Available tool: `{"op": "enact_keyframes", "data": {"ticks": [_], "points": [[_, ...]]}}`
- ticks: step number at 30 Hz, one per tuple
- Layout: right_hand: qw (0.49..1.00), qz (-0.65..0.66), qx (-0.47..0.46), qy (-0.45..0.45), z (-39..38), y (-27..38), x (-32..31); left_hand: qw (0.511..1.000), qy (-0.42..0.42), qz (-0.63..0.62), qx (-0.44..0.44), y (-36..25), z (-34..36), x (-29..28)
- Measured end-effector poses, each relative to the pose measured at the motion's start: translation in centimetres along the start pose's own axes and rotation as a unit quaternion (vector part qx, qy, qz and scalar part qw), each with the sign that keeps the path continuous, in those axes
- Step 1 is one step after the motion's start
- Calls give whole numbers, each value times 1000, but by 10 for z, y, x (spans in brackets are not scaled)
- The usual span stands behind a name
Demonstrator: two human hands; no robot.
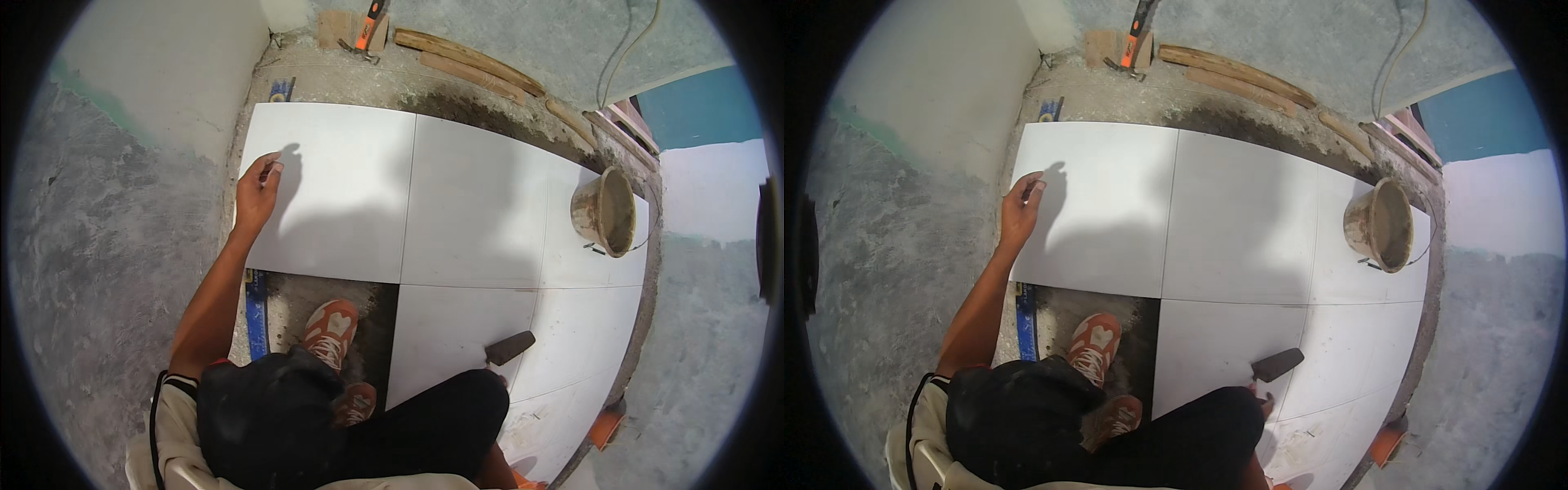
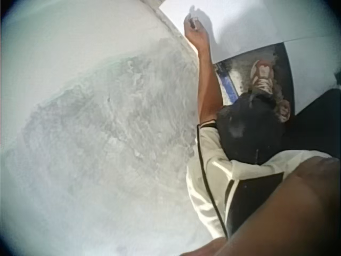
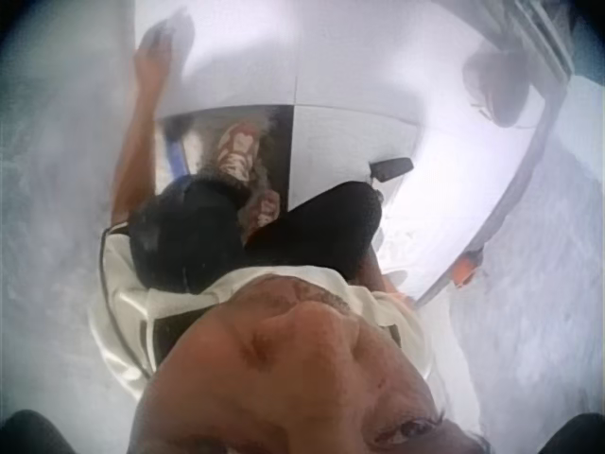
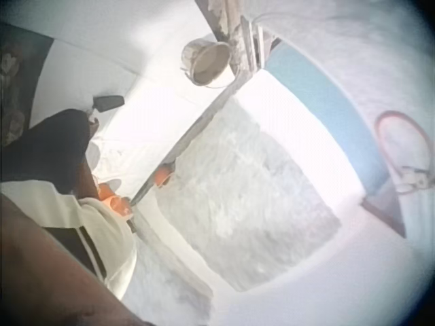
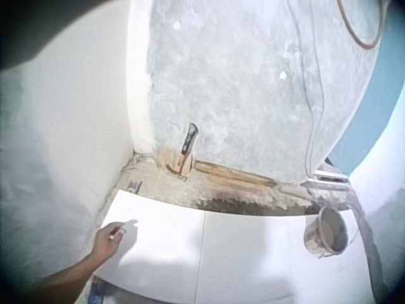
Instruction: The person kneels on the floor and uses a trowel to spread cement onto the floor. They then place white ceramic tiles onto the cement, adjusting their position and tapping them with a rubber mallet to level them.
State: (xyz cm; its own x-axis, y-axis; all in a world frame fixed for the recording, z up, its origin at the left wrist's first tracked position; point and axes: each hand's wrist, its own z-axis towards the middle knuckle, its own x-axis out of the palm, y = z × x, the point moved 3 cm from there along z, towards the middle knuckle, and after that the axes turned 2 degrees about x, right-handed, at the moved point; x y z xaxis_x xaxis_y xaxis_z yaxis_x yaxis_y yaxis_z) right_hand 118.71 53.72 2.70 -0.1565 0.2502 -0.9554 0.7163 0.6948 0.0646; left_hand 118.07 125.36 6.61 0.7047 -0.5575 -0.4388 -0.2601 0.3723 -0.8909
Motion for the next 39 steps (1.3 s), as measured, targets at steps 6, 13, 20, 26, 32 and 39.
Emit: {"op": "enact_keyframes", "data": {"ticks": [6,13,20,26,32,39], "points": [[958,144,-247,16,19,68,-102,998,-19,-23,-53,22,2,-2],[866,157,-426,210,-63,250,-159,992,-91,74,-54,46,1,-29],[738,-39,-531,415,-209,334,-83,979,-104,105,-139,81,5,-49],[663,-129,-566,473,-240,318,-30,982,-78,91,-149,87,-5,-52],[709,-48,-390,586,-227,313,9,964,-59,253,-53,61,-9,-62],[674,144,-39,723,-248,302,37,972,10,229,56,31,28,-23]]}}
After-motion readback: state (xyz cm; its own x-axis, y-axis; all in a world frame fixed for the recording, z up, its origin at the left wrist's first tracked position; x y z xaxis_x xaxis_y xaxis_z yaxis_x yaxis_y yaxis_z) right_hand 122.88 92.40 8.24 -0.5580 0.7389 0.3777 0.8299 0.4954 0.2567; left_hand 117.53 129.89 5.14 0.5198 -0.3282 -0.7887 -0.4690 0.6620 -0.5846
